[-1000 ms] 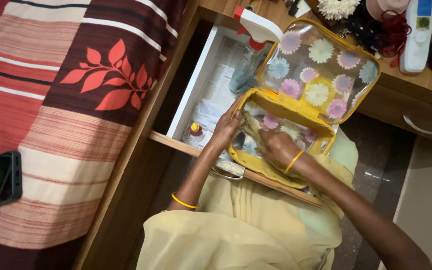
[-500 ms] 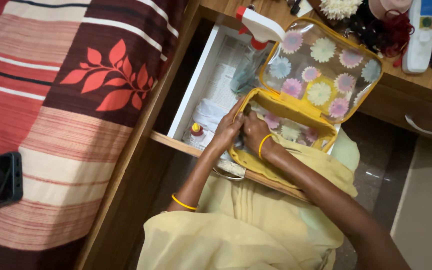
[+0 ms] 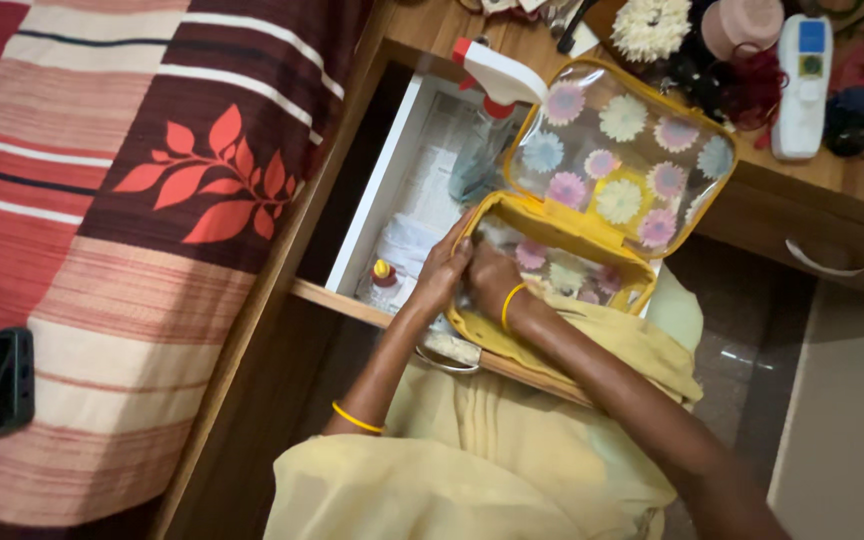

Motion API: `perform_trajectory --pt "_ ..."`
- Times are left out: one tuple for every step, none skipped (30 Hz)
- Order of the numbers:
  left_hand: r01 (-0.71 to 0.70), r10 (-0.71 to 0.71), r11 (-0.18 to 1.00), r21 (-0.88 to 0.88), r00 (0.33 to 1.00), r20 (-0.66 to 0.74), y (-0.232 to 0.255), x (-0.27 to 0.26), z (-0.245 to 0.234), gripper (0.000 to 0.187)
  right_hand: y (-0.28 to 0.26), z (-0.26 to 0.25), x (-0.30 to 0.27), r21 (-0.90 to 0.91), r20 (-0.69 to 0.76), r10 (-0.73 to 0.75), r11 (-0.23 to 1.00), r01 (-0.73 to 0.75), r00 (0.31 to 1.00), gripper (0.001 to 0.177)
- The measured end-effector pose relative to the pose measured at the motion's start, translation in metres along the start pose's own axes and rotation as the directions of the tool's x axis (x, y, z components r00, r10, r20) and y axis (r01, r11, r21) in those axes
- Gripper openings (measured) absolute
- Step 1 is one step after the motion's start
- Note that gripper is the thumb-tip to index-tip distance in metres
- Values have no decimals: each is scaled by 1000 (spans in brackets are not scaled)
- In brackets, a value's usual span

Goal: The person sorts various cosmetic items and accessories into a yellow floral-patterned vanity case within a wooden drawer, using a cloth to wipe some items and placing small containers, brushes, and hair accessories into the sections.

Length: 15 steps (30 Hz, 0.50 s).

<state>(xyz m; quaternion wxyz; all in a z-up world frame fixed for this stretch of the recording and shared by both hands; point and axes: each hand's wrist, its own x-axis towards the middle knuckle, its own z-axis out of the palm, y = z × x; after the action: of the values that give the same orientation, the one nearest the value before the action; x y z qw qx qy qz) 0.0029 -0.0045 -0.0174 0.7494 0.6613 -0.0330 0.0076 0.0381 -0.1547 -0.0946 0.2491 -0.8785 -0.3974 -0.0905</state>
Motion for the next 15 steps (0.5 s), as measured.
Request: perform_trajectory --pt "42 -41 996 75 999 -16 4 -4 1 55 13 -3 2 1 0 1 1000 -1 1000 26" --pt "85 -80 985 149 996 -35 8 -7 1 55 33 -10 10 -65 28 66 996 -64 997 18" --pt "86 -82 984 154 996 -35 13 -9 0 55 42 -13 16 -128 50 133 984 -126 990 11" --pt "268 -262 960 81 962 -70 16 -11 0 58 39 -9 16 -124 47 133 984 -127 990 11" --pt "431 -429 903 -1 899 -82 17 -7 4 63 40 -11 17 -98 52 154 984 -149 987 12" --pt "425 -424 905 1 903 -72 16 -4 6 63 41 -13 17 -72 57 175 983 -170 983 12" --pt "304 -303 953 3 951 -65 13 -4 6 61 39 -12 21 -75 52 170 983 -166 984 12" --pt "178 -178 984 2 982 -58 9 -3 5 59 37 -10 24 -62 69 179 983 -175 981 16" --pt "180 -180 984 3 982 -50 4 -5 5 59 31 -8 20 -50 89 199 980 -195 976 19" --pt "102 -100 994 44 994 -46 0 -7 3 58 22 -5 13 -52 87 206 978 -202 975 19" --pt "15 -12 996 88 999 -42 -1 -4 1 56 11 -1 9 31 173 202 977 -210 964 30" --pt "9 -5 996 90 999 -38 -2 -3 0 56 3 0 4 113 257 188 968 -223 948 43" --pt "18 -15 998 67 999 -47 -1 -4 2 54 -3 -1 -6 111 254 190 968 -224 948 43" --pt "27 -24 999 44 998 -56 0 -4 3 52 -9 -2 -17 192 249 43 977 -93 968 36" --pt "26 -24 999 44 998 -57 3 -5 3 52 -13 -3 -23 273 234 -108 961 41 966 29"
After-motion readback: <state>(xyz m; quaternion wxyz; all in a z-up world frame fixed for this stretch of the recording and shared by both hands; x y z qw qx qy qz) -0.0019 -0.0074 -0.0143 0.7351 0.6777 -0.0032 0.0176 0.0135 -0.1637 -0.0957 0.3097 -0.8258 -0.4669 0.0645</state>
